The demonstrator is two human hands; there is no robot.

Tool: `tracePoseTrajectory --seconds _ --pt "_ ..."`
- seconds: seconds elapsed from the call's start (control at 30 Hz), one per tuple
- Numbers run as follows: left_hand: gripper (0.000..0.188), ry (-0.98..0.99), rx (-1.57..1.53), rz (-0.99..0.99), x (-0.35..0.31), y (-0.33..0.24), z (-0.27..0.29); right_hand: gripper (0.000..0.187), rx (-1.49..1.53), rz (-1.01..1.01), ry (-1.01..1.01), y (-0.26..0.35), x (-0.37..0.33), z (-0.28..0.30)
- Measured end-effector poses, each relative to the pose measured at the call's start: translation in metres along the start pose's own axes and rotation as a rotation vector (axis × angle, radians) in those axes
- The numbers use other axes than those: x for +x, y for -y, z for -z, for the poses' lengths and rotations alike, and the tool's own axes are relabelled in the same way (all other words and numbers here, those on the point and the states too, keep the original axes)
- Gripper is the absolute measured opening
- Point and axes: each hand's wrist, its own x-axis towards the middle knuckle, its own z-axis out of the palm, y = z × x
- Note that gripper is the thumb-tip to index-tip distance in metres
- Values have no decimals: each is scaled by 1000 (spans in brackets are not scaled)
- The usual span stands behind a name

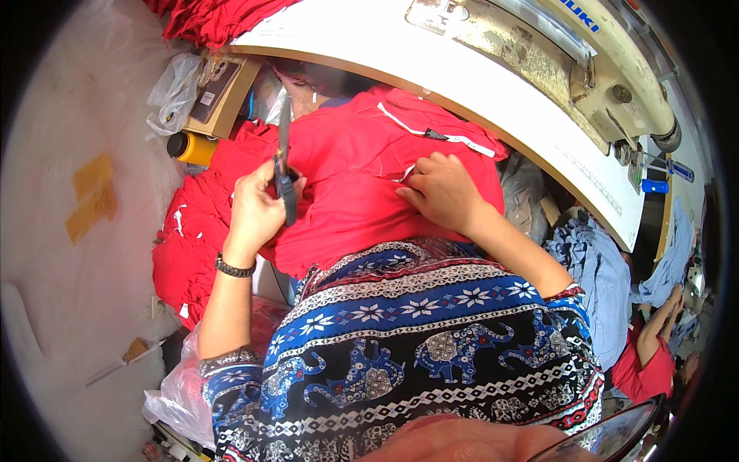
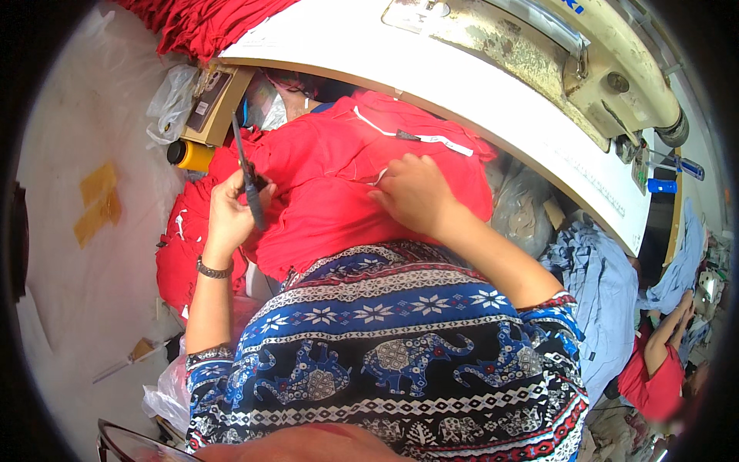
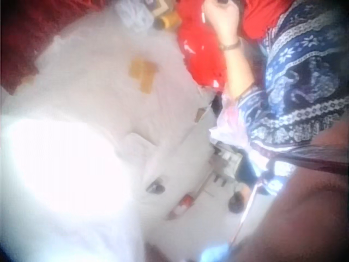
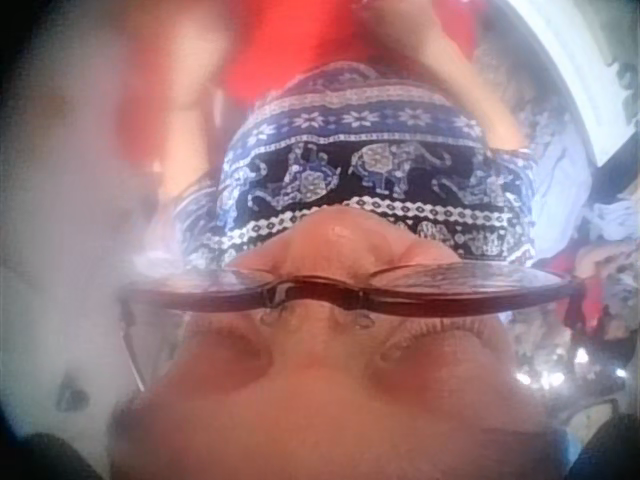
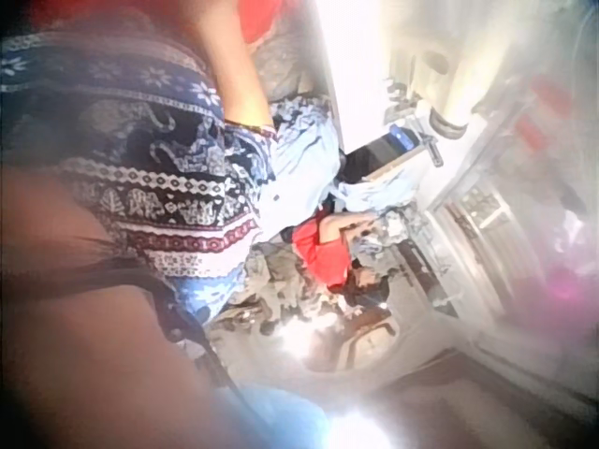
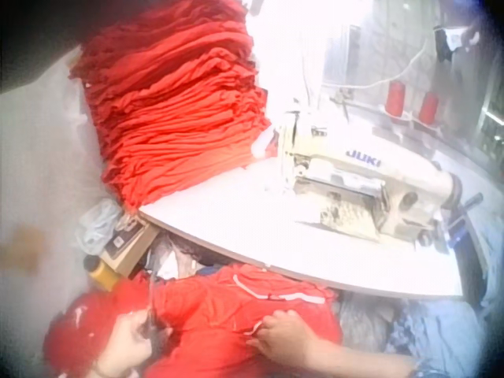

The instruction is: The person uses shears to cut white tags off the collars of red shirts, handling the shirts one at a time and placing the trimmed shirts back onto a pile.

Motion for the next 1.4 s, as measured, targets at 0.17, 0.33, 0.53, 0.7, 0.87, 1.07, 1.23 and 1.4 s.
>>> tracePoseTrajectory --seconds 0.17,0.33,0.53,0.7,0.87,1.07,1.23,1.4 --pt "20 -54 141 -241 21 2 -22 17 424 54 130 15 4 -10" --pt "26 180 351 -73 32 32 -44 20 448 211 163 27 -13 10" --pt "19 -468 189 -80 83 29 -11 24 580 176 40 12 -24 5" --pt "25 -301 322 -66 72 0 7 26 792 -181 91 15 -18 6" --pt "23 250 25 -135 37 0 -16 23 431 -36 249 13 -18 10" --pt "19 550 -231 5 25 11 -35 14 604 30 -263 12 0 9" --pt "21 -71 -227 -27 13 -24 -5 17 1002 -126 -184 23 25 11" --pt "19 502 -184 126 -12 -8 19 17 1479 -252 6 32 27 10"
